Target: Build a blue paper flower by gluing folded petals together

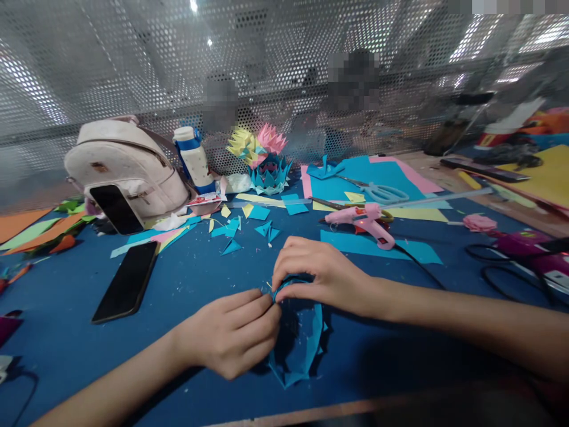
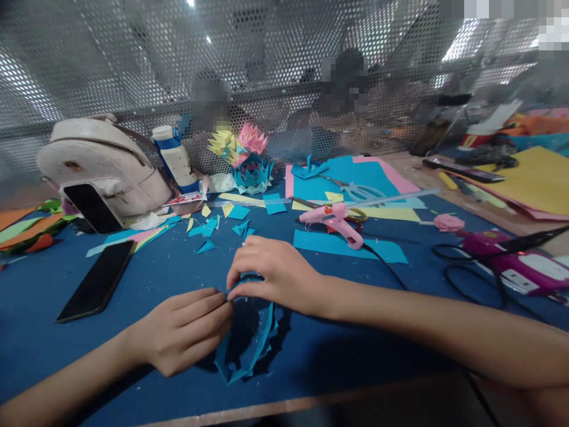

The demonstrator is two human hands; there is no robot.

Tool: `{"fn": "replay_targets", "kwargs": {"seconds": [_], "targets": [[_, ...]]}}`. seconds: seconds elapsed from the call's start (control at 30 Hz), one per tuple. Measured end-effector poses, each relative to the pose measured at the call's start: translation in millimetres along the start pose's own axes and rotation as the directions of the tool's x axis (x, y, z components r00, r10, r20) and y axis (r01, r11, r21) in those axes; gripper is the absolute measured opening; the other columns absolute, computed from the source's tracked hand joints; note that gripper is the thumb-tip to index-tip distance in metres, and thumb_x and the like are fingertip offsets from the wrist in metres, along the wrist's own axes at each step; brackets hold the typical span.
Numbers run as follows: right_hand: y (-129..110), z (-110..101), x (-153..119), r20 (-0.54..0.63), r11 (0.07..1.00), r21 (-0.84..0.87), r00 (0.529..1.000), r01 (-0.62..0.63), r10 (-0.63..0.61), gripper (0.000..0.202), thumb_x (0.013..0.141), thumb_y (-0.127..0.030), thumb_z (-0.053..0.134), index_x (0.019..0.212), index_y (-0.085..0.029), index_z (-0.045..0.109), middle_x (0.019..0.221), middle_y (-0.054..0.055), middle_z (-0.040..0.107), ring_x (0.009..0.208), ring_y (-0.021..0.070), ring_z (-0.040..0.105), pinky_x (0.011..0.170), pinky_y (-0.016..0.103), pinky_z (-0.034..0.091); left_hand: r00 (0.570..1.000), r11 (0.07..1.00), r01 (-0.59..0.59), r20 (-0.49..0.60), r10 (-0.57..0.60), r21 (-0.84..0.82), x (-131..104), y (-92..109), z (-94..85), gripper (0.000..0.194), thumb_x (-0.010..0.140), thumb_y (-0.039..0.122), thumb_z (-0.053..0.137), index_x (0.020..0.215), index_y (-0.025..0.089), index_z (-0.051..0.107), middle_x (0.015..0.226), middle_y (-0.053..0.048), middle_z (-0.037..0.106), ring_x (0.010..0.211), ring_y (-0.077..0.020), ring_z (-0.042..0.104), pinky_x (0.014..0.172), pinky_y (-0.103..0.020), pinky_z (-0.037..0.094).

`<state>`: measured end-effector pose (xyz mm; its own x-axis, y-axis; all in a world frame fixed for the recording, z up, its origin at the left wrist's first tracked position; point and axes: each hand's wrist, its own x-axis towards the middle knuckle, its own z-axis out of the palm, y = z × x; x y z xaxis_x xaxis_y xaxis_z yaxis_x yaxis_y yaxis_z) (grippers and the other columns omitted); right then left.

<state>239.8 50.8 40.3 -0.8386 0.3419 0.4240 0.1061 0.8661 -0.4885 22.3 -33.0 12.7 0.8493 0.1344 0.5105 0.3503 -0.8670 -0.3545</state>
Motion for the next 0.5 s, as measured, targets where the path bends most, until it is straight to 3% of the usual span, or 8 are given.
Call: {"fn": "replay_targets", "kwargs": {"seconds": [0.3, 0.5], "targets": [[-1.9, 0.2, 0.0, -0.044, 0.995, -0.028, 0.995, 0.092, -0.093, 0.019, 0.092, -0.03, 0.064, 0.08, -0.016, 0.069, 0.081, 0.003, 0.07, 0.084, 0.0168, 0.054, 0.073, 0.029, 0.043, 1.0, 1.0, 0.005, -0.008, -0.005, -0.019, 0.9, 0.7, 0.3, 0.03, 0.094, 0.008, 0.04, 0.086, 0.011, 0.068, 0.1, -0.011, 0.073, 0.096, -0.0221, 0.068, 0.089, -0.034, 0.057], [-1.5, -3.6, 0.9, -0.017, 0.982, -0.117, 0.989, 0.147, -0.15, 0.014, 0.092, -0.028, 0.064, 0.087, -0.016, 0.07, 0.083, 0.002, 0.07, 0.087, 0.017, 0.054, 0.077, 0.029, 0.044, 1.0, 1.0, 0.023, 0.002, -0.023, -0.013, 0.4, -1.4, 0.0, 0.03, 0.095, 0.009, 0.04, 0.085, 0.011, 0.068, 0.1, -0.01, 0.074, 0.094, -0.0222, 0.069, 0.088, -0.034, 0.057]]}}
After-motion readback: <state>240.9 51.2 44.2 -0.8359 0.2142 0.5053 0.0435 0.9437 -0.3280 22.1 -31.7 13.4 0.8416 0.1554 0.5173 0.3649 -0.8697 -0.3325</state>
